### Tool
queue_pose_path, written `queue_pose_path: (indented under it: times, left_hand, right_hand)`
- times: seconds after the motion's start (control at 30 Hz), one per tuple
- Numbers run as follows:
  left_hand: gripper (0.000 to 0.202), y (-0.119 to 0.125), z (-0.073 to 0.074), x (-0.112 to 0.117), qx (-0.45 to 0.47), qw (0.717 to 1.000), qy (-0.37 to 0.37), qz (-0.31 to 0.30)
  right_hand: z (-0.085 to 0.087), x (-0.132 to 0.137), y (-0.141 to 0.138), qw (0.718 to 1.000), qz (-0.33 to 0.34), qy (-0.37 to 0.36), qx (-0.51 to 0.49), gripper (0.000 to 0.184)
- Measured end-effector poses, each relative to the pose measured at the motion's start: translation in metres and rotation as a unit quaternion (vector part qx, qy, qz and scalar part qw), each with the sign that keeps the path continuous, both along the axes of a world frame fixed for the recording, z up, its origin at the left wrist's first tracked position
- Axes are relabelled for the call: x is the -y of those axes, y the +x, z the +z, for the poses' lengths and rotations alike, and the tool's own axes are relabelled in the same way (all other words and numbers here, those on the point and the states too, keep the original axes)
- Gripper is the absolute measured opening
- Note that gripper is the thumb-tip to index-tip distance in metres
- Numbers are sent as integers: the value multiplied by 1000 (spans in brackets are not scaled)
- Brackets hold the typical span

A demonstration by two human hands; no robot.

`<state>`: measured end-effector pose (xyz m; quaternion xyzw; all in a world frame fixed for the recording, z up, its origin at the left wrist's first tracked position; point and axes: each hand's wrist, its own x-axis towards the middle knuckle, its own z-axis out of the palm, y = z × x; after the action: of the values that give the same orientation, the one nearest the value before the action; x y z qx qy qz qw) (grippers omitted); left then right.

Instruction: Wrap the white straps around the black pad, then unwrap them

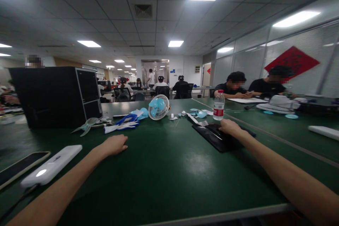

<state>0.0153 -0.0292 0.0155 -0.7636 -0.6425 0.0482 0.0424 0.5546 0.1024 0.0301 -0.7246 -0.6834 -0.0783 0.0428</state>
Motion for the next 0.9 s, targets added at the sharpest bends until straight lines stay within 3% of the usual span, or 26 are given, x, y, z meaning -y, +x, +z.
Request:
queue_pose_path:
  times: [0.33, 0.5, 0.63, 0.9]
  left_hand:
    - [26, -5, -4, -3, 7, 1000, 9, -4]
    - [27, 0, 0, 1, 10, 1000, 0, 5]
    - [26, 3, 3, 4, 5, 1000, -2, 16]
    - [26, -3, -2, -1, 19, 1000, 2, 5]
  right_hand:
    - [26, 22, 3, 990, -16, -141, -20, 9]
    - [28, 34, -8, 980, 75, -184, -15, 4]
    - [29, 40, -26, 969, 135, -207, 9, 12]
    - [25, 56, -76, 952, 263, -157, 8, 21]
